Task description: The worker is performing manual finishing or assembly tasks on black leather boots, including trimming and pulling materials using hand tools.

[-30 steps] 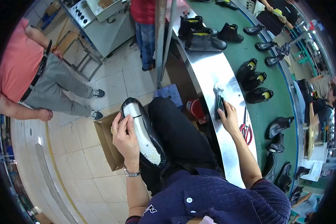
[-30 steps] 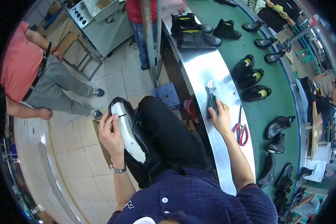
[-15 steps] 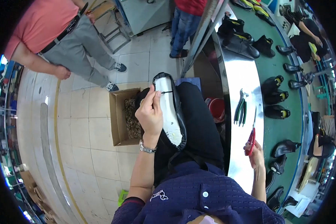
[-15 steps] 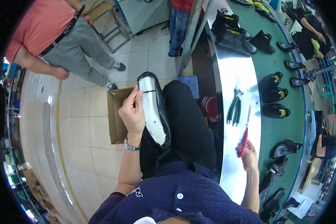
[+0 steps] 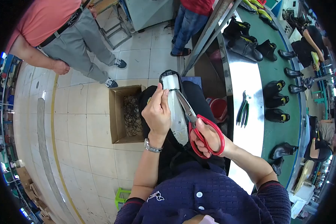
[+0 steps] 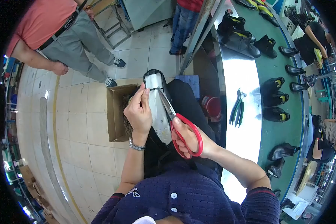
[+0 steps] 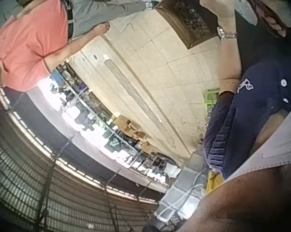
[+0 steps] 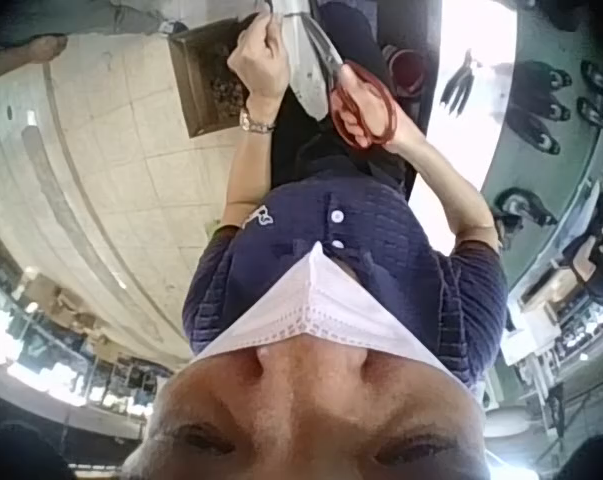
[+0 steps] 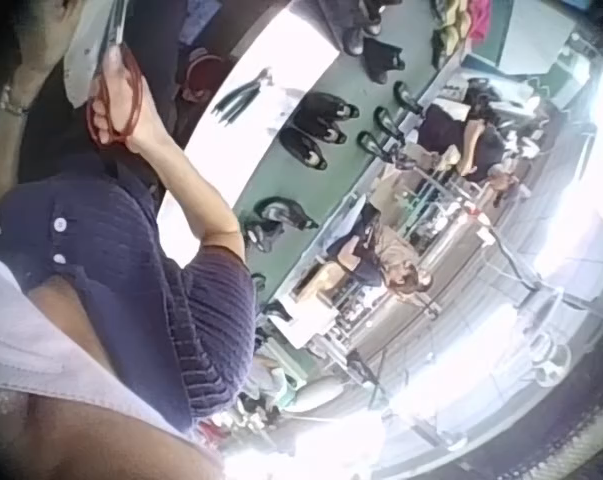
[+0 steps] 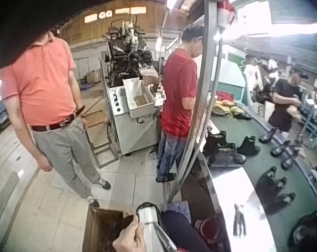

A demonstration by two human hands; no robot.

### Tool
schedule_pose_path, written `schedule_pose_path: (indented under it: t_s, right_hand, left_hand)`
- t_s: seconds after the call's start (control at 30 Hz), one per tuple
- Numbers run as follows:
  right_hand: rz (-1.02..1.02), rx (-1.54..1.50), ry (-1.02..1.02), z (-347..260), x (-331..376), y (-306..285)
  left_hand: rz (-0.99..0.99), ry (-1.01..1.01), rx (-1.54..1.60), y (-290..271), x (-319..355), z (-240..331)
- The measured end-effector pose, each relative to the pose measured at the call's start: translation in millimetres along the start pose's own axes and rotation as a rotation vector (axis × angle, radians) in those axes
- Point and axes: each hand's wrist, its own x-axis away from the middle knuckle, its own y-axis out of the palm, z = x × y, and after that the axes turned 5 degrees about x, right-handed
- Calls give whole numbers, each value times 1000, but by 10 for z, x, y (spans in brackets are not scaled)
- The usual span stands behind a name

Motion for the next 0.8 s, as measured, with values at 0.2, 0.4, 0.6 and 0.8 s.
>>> schedule_pose_path:
  t_s: [0.2, 0.4, 0.6, 0.8]
  right_hand:
    - [501, 173, -272, 412, 221, -131]
    - [1277, 758, -23, 1429, 904, -960]
    - [1584, 868, 294, 2701, 1355, -1300]
    - [1524, 989, 470, 2710, 1467, -1500]
  left_hand:
    - [134, 216, -87, -59, -77, -47]
    - [221, 233, 212, -375, -143, 343]
    - [826, 480, -297, -1506, -812, 464]
    - [-871, -270, -923, -1617, 406, -1486]
